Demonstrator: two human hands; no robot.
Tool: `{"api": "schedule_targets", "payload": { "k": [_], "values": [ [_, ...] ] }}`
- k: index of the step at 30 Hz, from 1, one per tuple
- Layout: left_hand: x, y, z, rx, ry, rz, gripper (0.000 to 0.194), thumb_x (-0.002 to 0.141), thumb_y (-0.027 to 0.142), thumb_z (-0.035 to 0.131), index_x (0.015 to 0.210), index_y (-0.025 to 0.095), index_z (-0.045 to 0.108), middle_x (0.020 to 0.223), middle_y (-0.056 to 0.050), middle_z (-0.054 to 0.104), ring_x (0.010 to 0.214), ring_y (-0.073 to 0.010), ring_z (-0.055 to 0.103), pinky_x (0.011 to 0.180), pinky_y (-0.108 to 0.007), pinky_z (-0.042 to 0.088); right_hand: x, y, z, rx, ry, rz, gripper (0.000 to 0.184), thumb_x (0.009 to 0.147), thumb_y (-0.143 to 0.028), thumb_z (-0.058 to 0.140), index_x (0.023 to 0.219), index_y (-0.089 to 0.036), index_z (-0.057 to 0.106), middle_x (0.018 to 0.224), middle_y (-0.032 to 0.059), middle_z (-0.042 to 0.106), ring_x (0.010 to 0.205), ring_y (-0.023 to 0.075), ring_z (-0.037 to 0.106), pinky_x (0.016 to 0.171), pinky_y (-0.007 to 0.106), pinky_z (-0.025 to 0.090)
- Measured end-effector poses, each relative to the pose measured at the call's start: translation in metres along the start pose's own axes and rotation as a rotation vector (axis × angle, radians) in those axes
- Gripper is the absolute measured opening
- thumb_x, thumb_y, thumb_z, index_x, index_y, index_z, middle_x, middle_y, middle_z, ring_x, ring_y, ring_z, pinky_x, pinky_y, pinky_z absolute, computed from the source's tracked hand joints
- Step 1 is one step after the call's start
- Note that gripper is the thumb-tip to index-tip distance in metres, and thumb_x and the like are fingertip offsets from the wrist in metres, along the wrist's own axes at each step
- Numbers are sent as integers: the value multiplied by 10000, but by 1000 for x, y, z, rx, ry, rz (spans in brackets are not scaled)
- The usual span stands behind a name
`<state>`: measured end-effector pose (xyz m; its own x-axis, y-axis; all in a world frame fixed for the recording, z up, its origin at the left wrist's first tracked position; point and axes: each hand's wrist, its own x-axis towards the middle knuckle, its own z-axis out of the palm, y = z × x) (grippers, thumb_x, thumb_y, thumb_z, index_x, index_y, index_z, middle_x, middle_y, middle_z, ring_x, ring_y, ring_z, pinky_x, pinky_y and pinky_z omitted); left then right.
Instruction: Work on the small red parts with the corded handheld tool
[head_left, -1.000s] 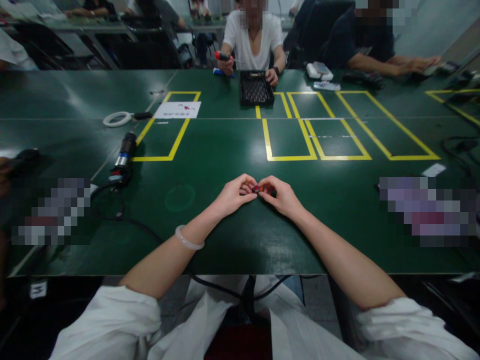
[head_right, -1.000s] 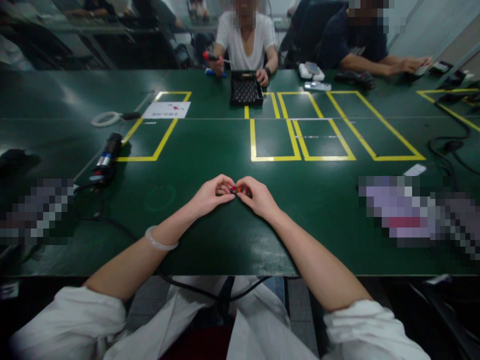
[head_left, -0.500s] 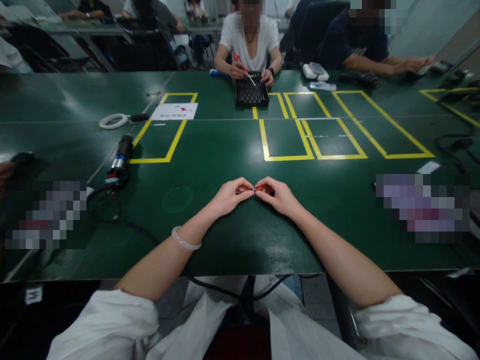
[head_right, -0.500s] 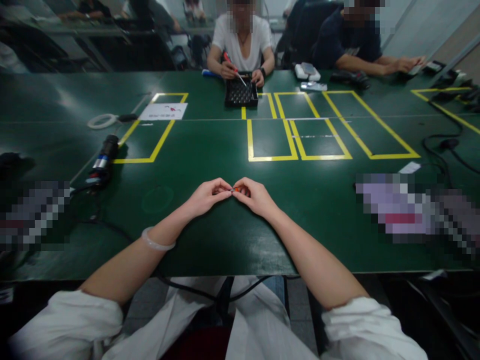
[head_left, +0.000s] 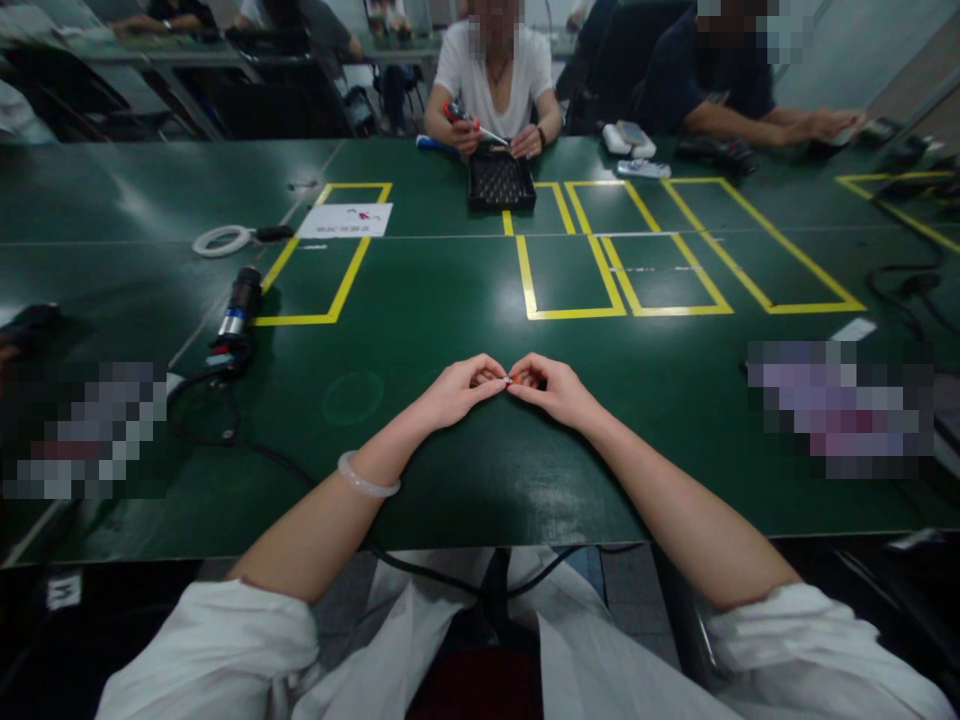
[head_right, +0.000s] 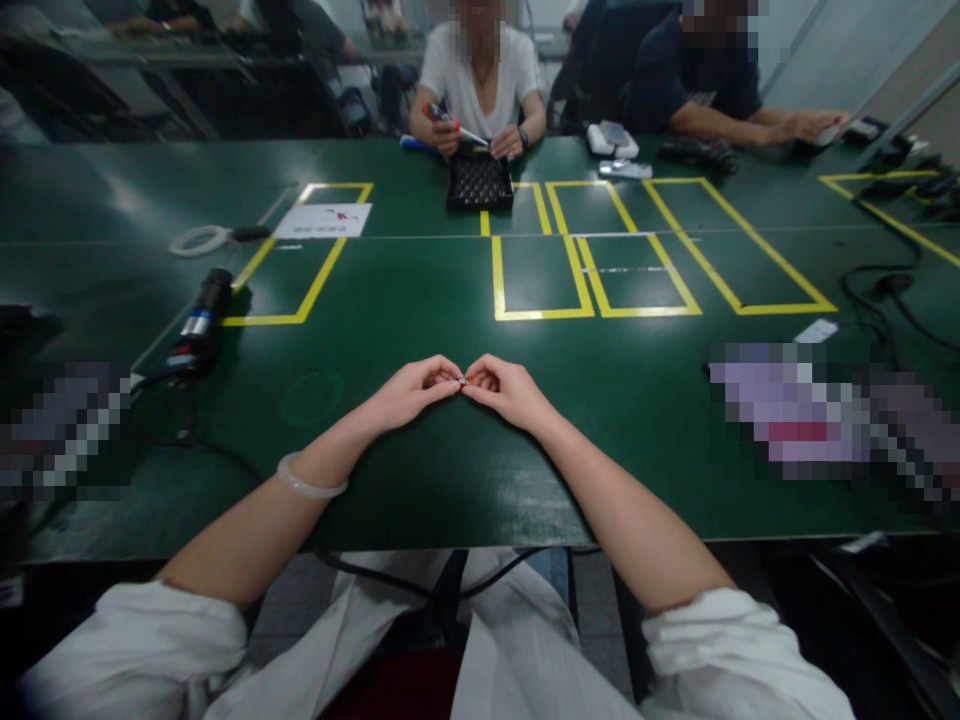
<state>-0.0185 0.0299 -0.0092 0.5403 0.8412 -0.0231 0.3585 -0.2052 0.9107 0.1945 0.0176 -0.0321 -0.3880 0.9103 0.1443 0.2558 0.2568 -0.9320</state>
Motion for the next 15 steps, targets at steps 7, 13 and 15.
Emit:
{"api": "schedule_targets", "payload": {
  "k": [7,13,15],
  "values": [
    [-1,5,-2,18,-39,-20,403,886,497,585,1065,139,623,1006,-84,682,923,-193,637,862,-334,501,0,2,-1,-8,-5,-8,218,837,-365,675,936,-176,632,740,-6,617,657,119,538,628,255,445],
    [-15,3,-47,210,-115,-109,515,921,537,515,1297,189,570,1252,-86,646,1133,-224,611,997,-362,473,0,0,-2,-9,-17,13,216,843,-354,670,951,-172,630,757,-6,602,660,116,523,640,257,447],
    [-24,-6,-79,332,-42,-159,562,921,543,506,1363,197,531,1338,-91,602,1197,-236,583,1044,-375,454,-1,-1,-3,-10,-19,11,209,840,-347,672,946,-172,629,759,-5,601,662,116,523,642,258,447]
  ]
}}
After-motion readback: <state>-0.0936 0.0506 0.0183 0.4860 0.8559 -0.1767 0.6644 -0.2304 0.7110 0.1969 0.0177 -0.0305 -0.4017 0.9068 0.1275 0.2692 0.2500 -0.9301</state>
